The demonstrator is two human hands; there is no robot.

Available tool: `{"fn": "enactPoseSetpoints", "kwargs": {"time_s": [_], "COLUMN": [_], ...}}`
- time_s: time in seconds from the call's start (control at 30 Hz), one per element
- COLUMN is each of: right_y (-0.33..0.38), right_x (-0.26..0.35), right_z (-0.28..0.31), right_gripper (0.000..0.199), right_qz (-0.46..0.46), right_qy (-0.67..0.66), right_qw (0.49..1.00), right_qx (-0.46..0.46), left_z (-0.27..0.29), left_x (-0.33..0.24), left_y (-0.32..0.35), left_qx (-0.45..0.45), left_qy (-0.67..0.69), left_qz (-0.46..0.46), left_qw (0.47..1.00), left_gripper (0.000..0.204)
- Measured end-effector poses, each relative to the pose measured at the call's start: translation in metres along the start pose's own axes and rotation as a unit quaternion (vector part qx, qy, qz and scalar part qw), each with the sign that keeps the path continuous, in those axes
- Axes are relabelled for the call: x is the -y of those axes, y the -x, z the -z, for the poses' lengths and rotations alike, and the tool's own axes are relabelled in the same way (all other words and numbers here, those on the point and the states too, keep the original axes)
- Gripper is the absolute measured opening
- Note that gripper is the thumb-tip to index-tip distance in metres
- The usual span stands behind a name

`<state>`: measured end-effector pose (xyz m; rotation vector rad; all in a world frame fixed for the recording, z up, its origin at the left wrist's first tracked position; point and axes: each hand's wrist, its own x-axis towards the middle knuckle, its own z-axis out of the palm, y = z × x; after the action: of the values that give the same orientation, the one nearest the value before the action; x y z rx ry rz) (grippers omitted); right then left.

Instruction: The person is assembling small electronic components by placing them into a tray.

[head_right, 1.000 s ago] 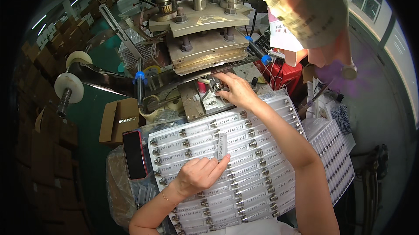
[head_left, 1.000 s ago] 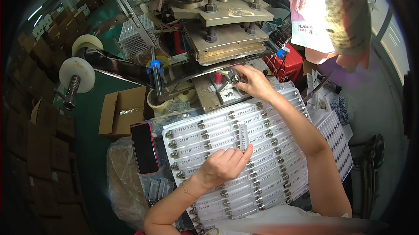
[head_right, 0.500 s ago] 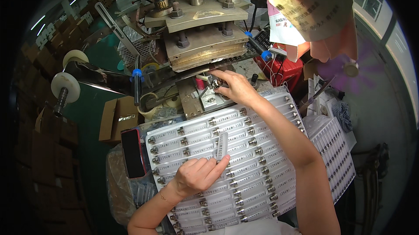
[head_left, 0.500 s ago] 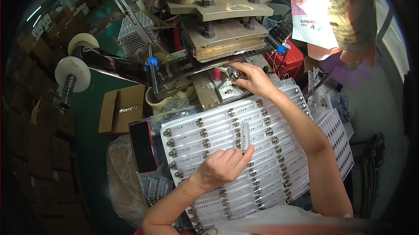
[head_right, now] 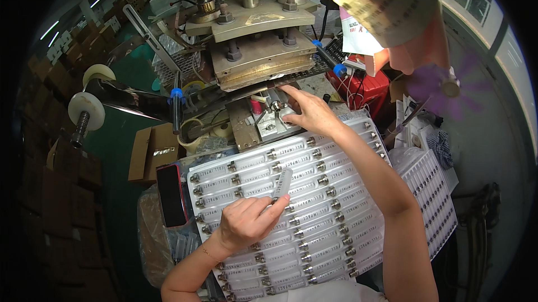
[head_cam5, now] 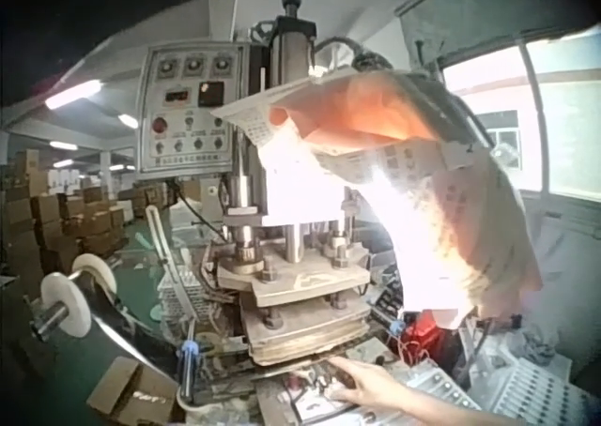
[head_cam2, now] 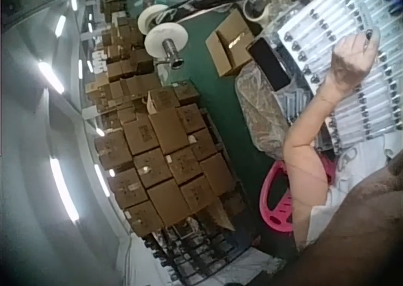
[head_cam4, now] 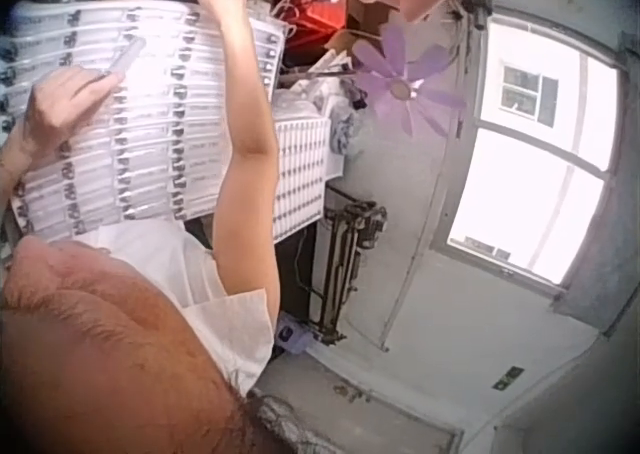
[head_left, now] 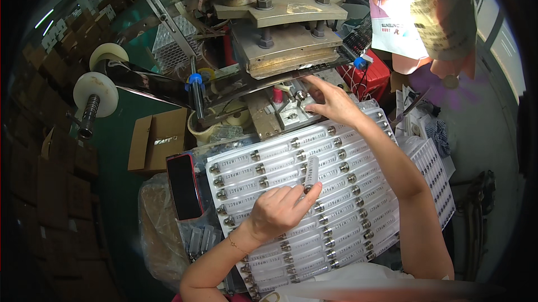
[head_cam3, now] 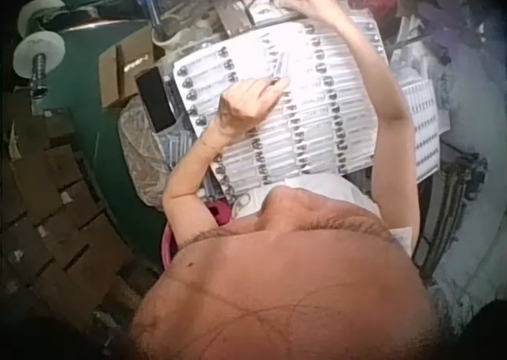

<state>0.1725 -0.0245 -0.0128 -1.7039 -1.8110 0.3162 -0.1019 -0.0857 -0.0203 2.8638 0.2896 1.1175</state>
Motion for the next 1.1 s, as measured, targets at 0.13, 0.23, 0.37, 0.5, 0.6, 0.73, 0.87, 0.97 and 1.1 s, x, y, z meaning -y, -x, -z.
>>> {"fn": "enactPoseSetpoints", "kwargs": {"time_s": [0.13, 0.23, 0.37, 0.5, 0.6, 0.73, 0.87, 0.97, 1.1], "right_y": [0.045, 0.087, 0.163, 0.245, 0.286, 0.297, 0.294, 0.293, 0.305], "right_x": [-0.011, -0.026, -0.008, 0.007, 0.007, 0.002, -0.002, 0.002, -0.017], "right_z": [0.051, 0.097, 0.166, 0.187, 0.163, 0.135, 0.131, 0.146, 0.158], "right_gripper": [0.064, 0.049, 0.033, 0.025, 0.023, 0.024, 0.027, 0.03, 0.029], "right_qz": [-0.003, 0.016, -0.099, -0.157, -0.126, -0.056, -0.067, -0.1, -0.2], "right_qy": [0.06, 0.08, 0.138, 0.117, 0.075, 0.118, 0.134, 0.047, -0.133], "right_qw": [0.998, 0.997, 0.985, 0.98, 0.988, 0.99, 0.985, 0.991, 0.969], "right_qx": [0.035, -0.005, -0.022, 0.018, 0.04, 0.053, 0.084, 0.072, -0.058], "left_z": [0.008, 0.011, -0.018, -0.065, -0.1, -0.122, -0.123, -0.108, -0.068], "left_x": [-0.005, -0.015, -0.053, -0.109, -0.152, -0.178, -0.182, -0.165, -0.084], "left_y": [-0.023, -0.034, -0.061, -0.081, -0.086, -0.083, -0.079, -0.086, -0.092], "left_qx": [-0.015, -0.008, 0.003, 0.068, 0.097, 0.132, 0.147, 0.112, 0.088], "left_qy": [0.102, 0.132, 0.195, 0.262, 0.276, 0.225, 0.133, 0.217, 0.164], "left_qz": [-0.003, -0.011, -0.055, -0.178, -0.204, -0.198, -0.151, -0.144, -0.134], "left_qw": [0.995, 0.991, 0.979, 0.946, 0.934, 0.945, 0.968, 0.959, 0.973], "left_gripper": [0.032, 0.034, 0.034, 0.04, 0.032, 0.022, 0.023, 0.028, 0.028]}}
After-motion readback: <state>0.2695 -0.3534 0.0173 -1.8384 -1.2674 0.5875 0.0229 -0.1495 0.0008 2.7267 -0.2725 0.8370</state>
